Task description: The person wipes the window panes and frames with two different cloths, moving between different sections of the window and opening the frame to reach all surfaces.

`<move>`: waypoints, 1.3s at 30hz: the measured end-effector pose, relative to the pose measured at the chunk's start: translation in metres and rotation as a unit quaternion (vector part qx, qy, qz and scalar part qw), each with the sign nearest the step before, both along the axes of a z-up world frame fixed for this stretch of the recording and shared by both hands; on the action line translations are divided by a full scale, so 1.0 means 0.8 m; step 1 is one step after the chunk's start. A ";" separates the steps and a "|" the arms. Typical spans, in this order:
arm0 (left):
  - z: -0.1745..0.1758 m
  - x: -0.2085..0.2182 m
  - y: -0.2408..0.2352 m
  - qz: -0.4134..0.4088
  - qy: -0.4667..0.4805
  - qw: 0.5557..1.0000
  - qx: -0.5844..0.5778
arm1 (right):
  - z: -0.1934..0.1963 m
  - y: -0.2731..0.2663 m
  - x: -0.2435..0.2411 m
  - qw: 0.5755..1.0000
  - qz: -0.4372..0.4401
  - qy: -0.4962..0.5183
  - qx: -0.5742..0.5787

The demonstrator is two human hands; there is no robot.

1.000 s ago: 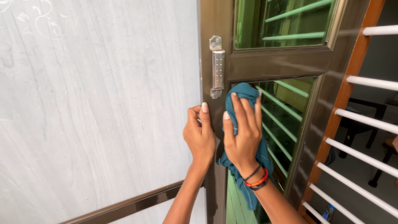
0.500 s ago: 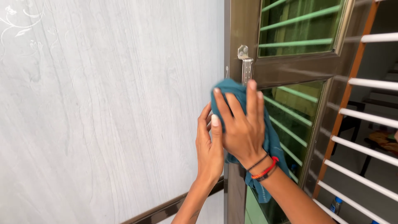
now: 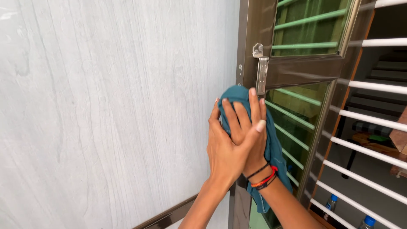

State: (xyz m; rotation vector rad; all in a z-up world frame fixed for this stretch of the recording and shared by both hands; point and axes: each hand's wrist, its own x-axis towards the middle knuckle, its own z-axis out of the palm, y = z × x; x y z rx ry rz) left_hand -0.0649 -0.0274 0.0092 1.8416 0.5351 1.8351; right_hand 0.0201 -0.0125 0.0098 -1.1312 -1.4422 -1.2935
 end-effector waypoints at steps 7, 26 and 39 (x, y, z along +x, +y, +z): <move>-0.074 0.022 -0.007 0.101 0.032 0.994 0.009 | -0.118 0.035 0.034 0.999 -0.029 -0.018 0.017; -0.082 -0.026 -0.010 -0.026 0.089 0.993 -0.069 | -0.061 -0.010 0.019 0.995 0.103 0.012 0.006; -0.105 0.006 -0.008 -0.071 0.052 0.988 -0.129 | -0.216 -0.017 0.039 0.977 0.190 0.043 -0.086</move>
